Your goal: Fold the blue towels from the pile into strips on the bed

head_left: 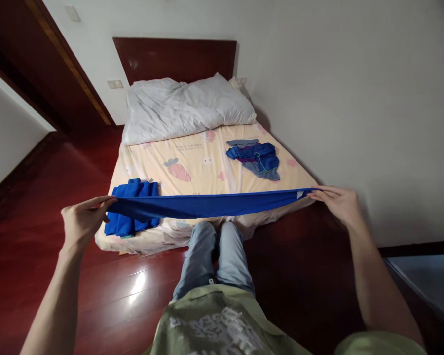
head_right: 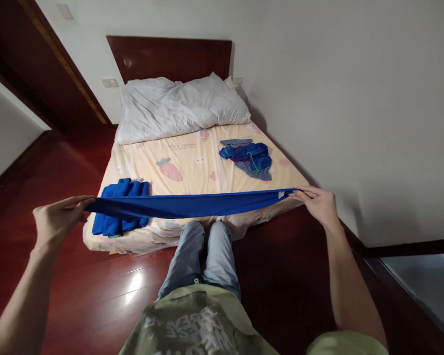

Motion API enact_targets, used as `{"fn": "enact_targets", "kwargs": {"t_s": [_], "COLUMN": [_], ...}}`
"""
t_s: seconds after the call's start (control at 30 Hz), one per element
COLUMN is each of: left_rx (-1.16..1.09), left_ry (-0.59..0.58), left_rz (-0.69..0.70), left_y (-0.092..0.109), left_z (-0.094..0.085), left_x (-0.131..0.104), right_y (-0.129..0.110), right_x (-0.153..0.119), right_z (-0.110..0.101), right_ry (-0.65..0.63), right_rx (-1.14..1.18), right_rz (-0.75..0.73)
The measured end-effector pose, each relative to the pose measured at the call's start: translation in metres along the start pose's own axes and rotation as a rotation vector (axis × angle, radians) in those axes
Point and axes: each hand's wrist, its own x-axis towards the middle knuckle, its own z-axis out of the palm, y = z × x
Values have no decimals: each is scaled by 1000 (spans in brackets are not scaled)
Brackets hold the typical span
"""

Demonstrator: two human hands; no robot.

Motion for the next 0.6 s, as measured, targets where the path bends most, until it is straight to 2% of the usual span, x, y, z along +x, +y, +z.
{"fn": "enact_targets", "kwargs": {"t_s": [0.07, 0.17, 0.27, 0.33, 0.43, 0.5, 0.6], "left_rx": [-88, -127, -78, -50, -13, 3, 33], "left_ry": [-27, -128, -300, -418, -523, -570, -602], "left_rz": [-60, -80, -93, -109, -147, -179, -213], "left_y": [1, 1, -1, -1, -1, 0, 1], "left_z": [-7, -24, -39, -42, -31, -17, 10], "left_x": [-1, 2, 9, 15, 25, 32, 46], "right_y": [-2, -7, -14, -15, -8, 2, 18], "right_x": [-3, -5, -2, 2, 13, 25, 50], "right_z": [-10, -26, -38, -40, -40, -37, -28], "right_ry": [-37, -104, -142, -168, -236, -275, -279], "right_rx": [-11, -59, -111, -135, -133, -137, -185], "right_rz": [55, 118, 162, 181, 141, 118, 173]}}
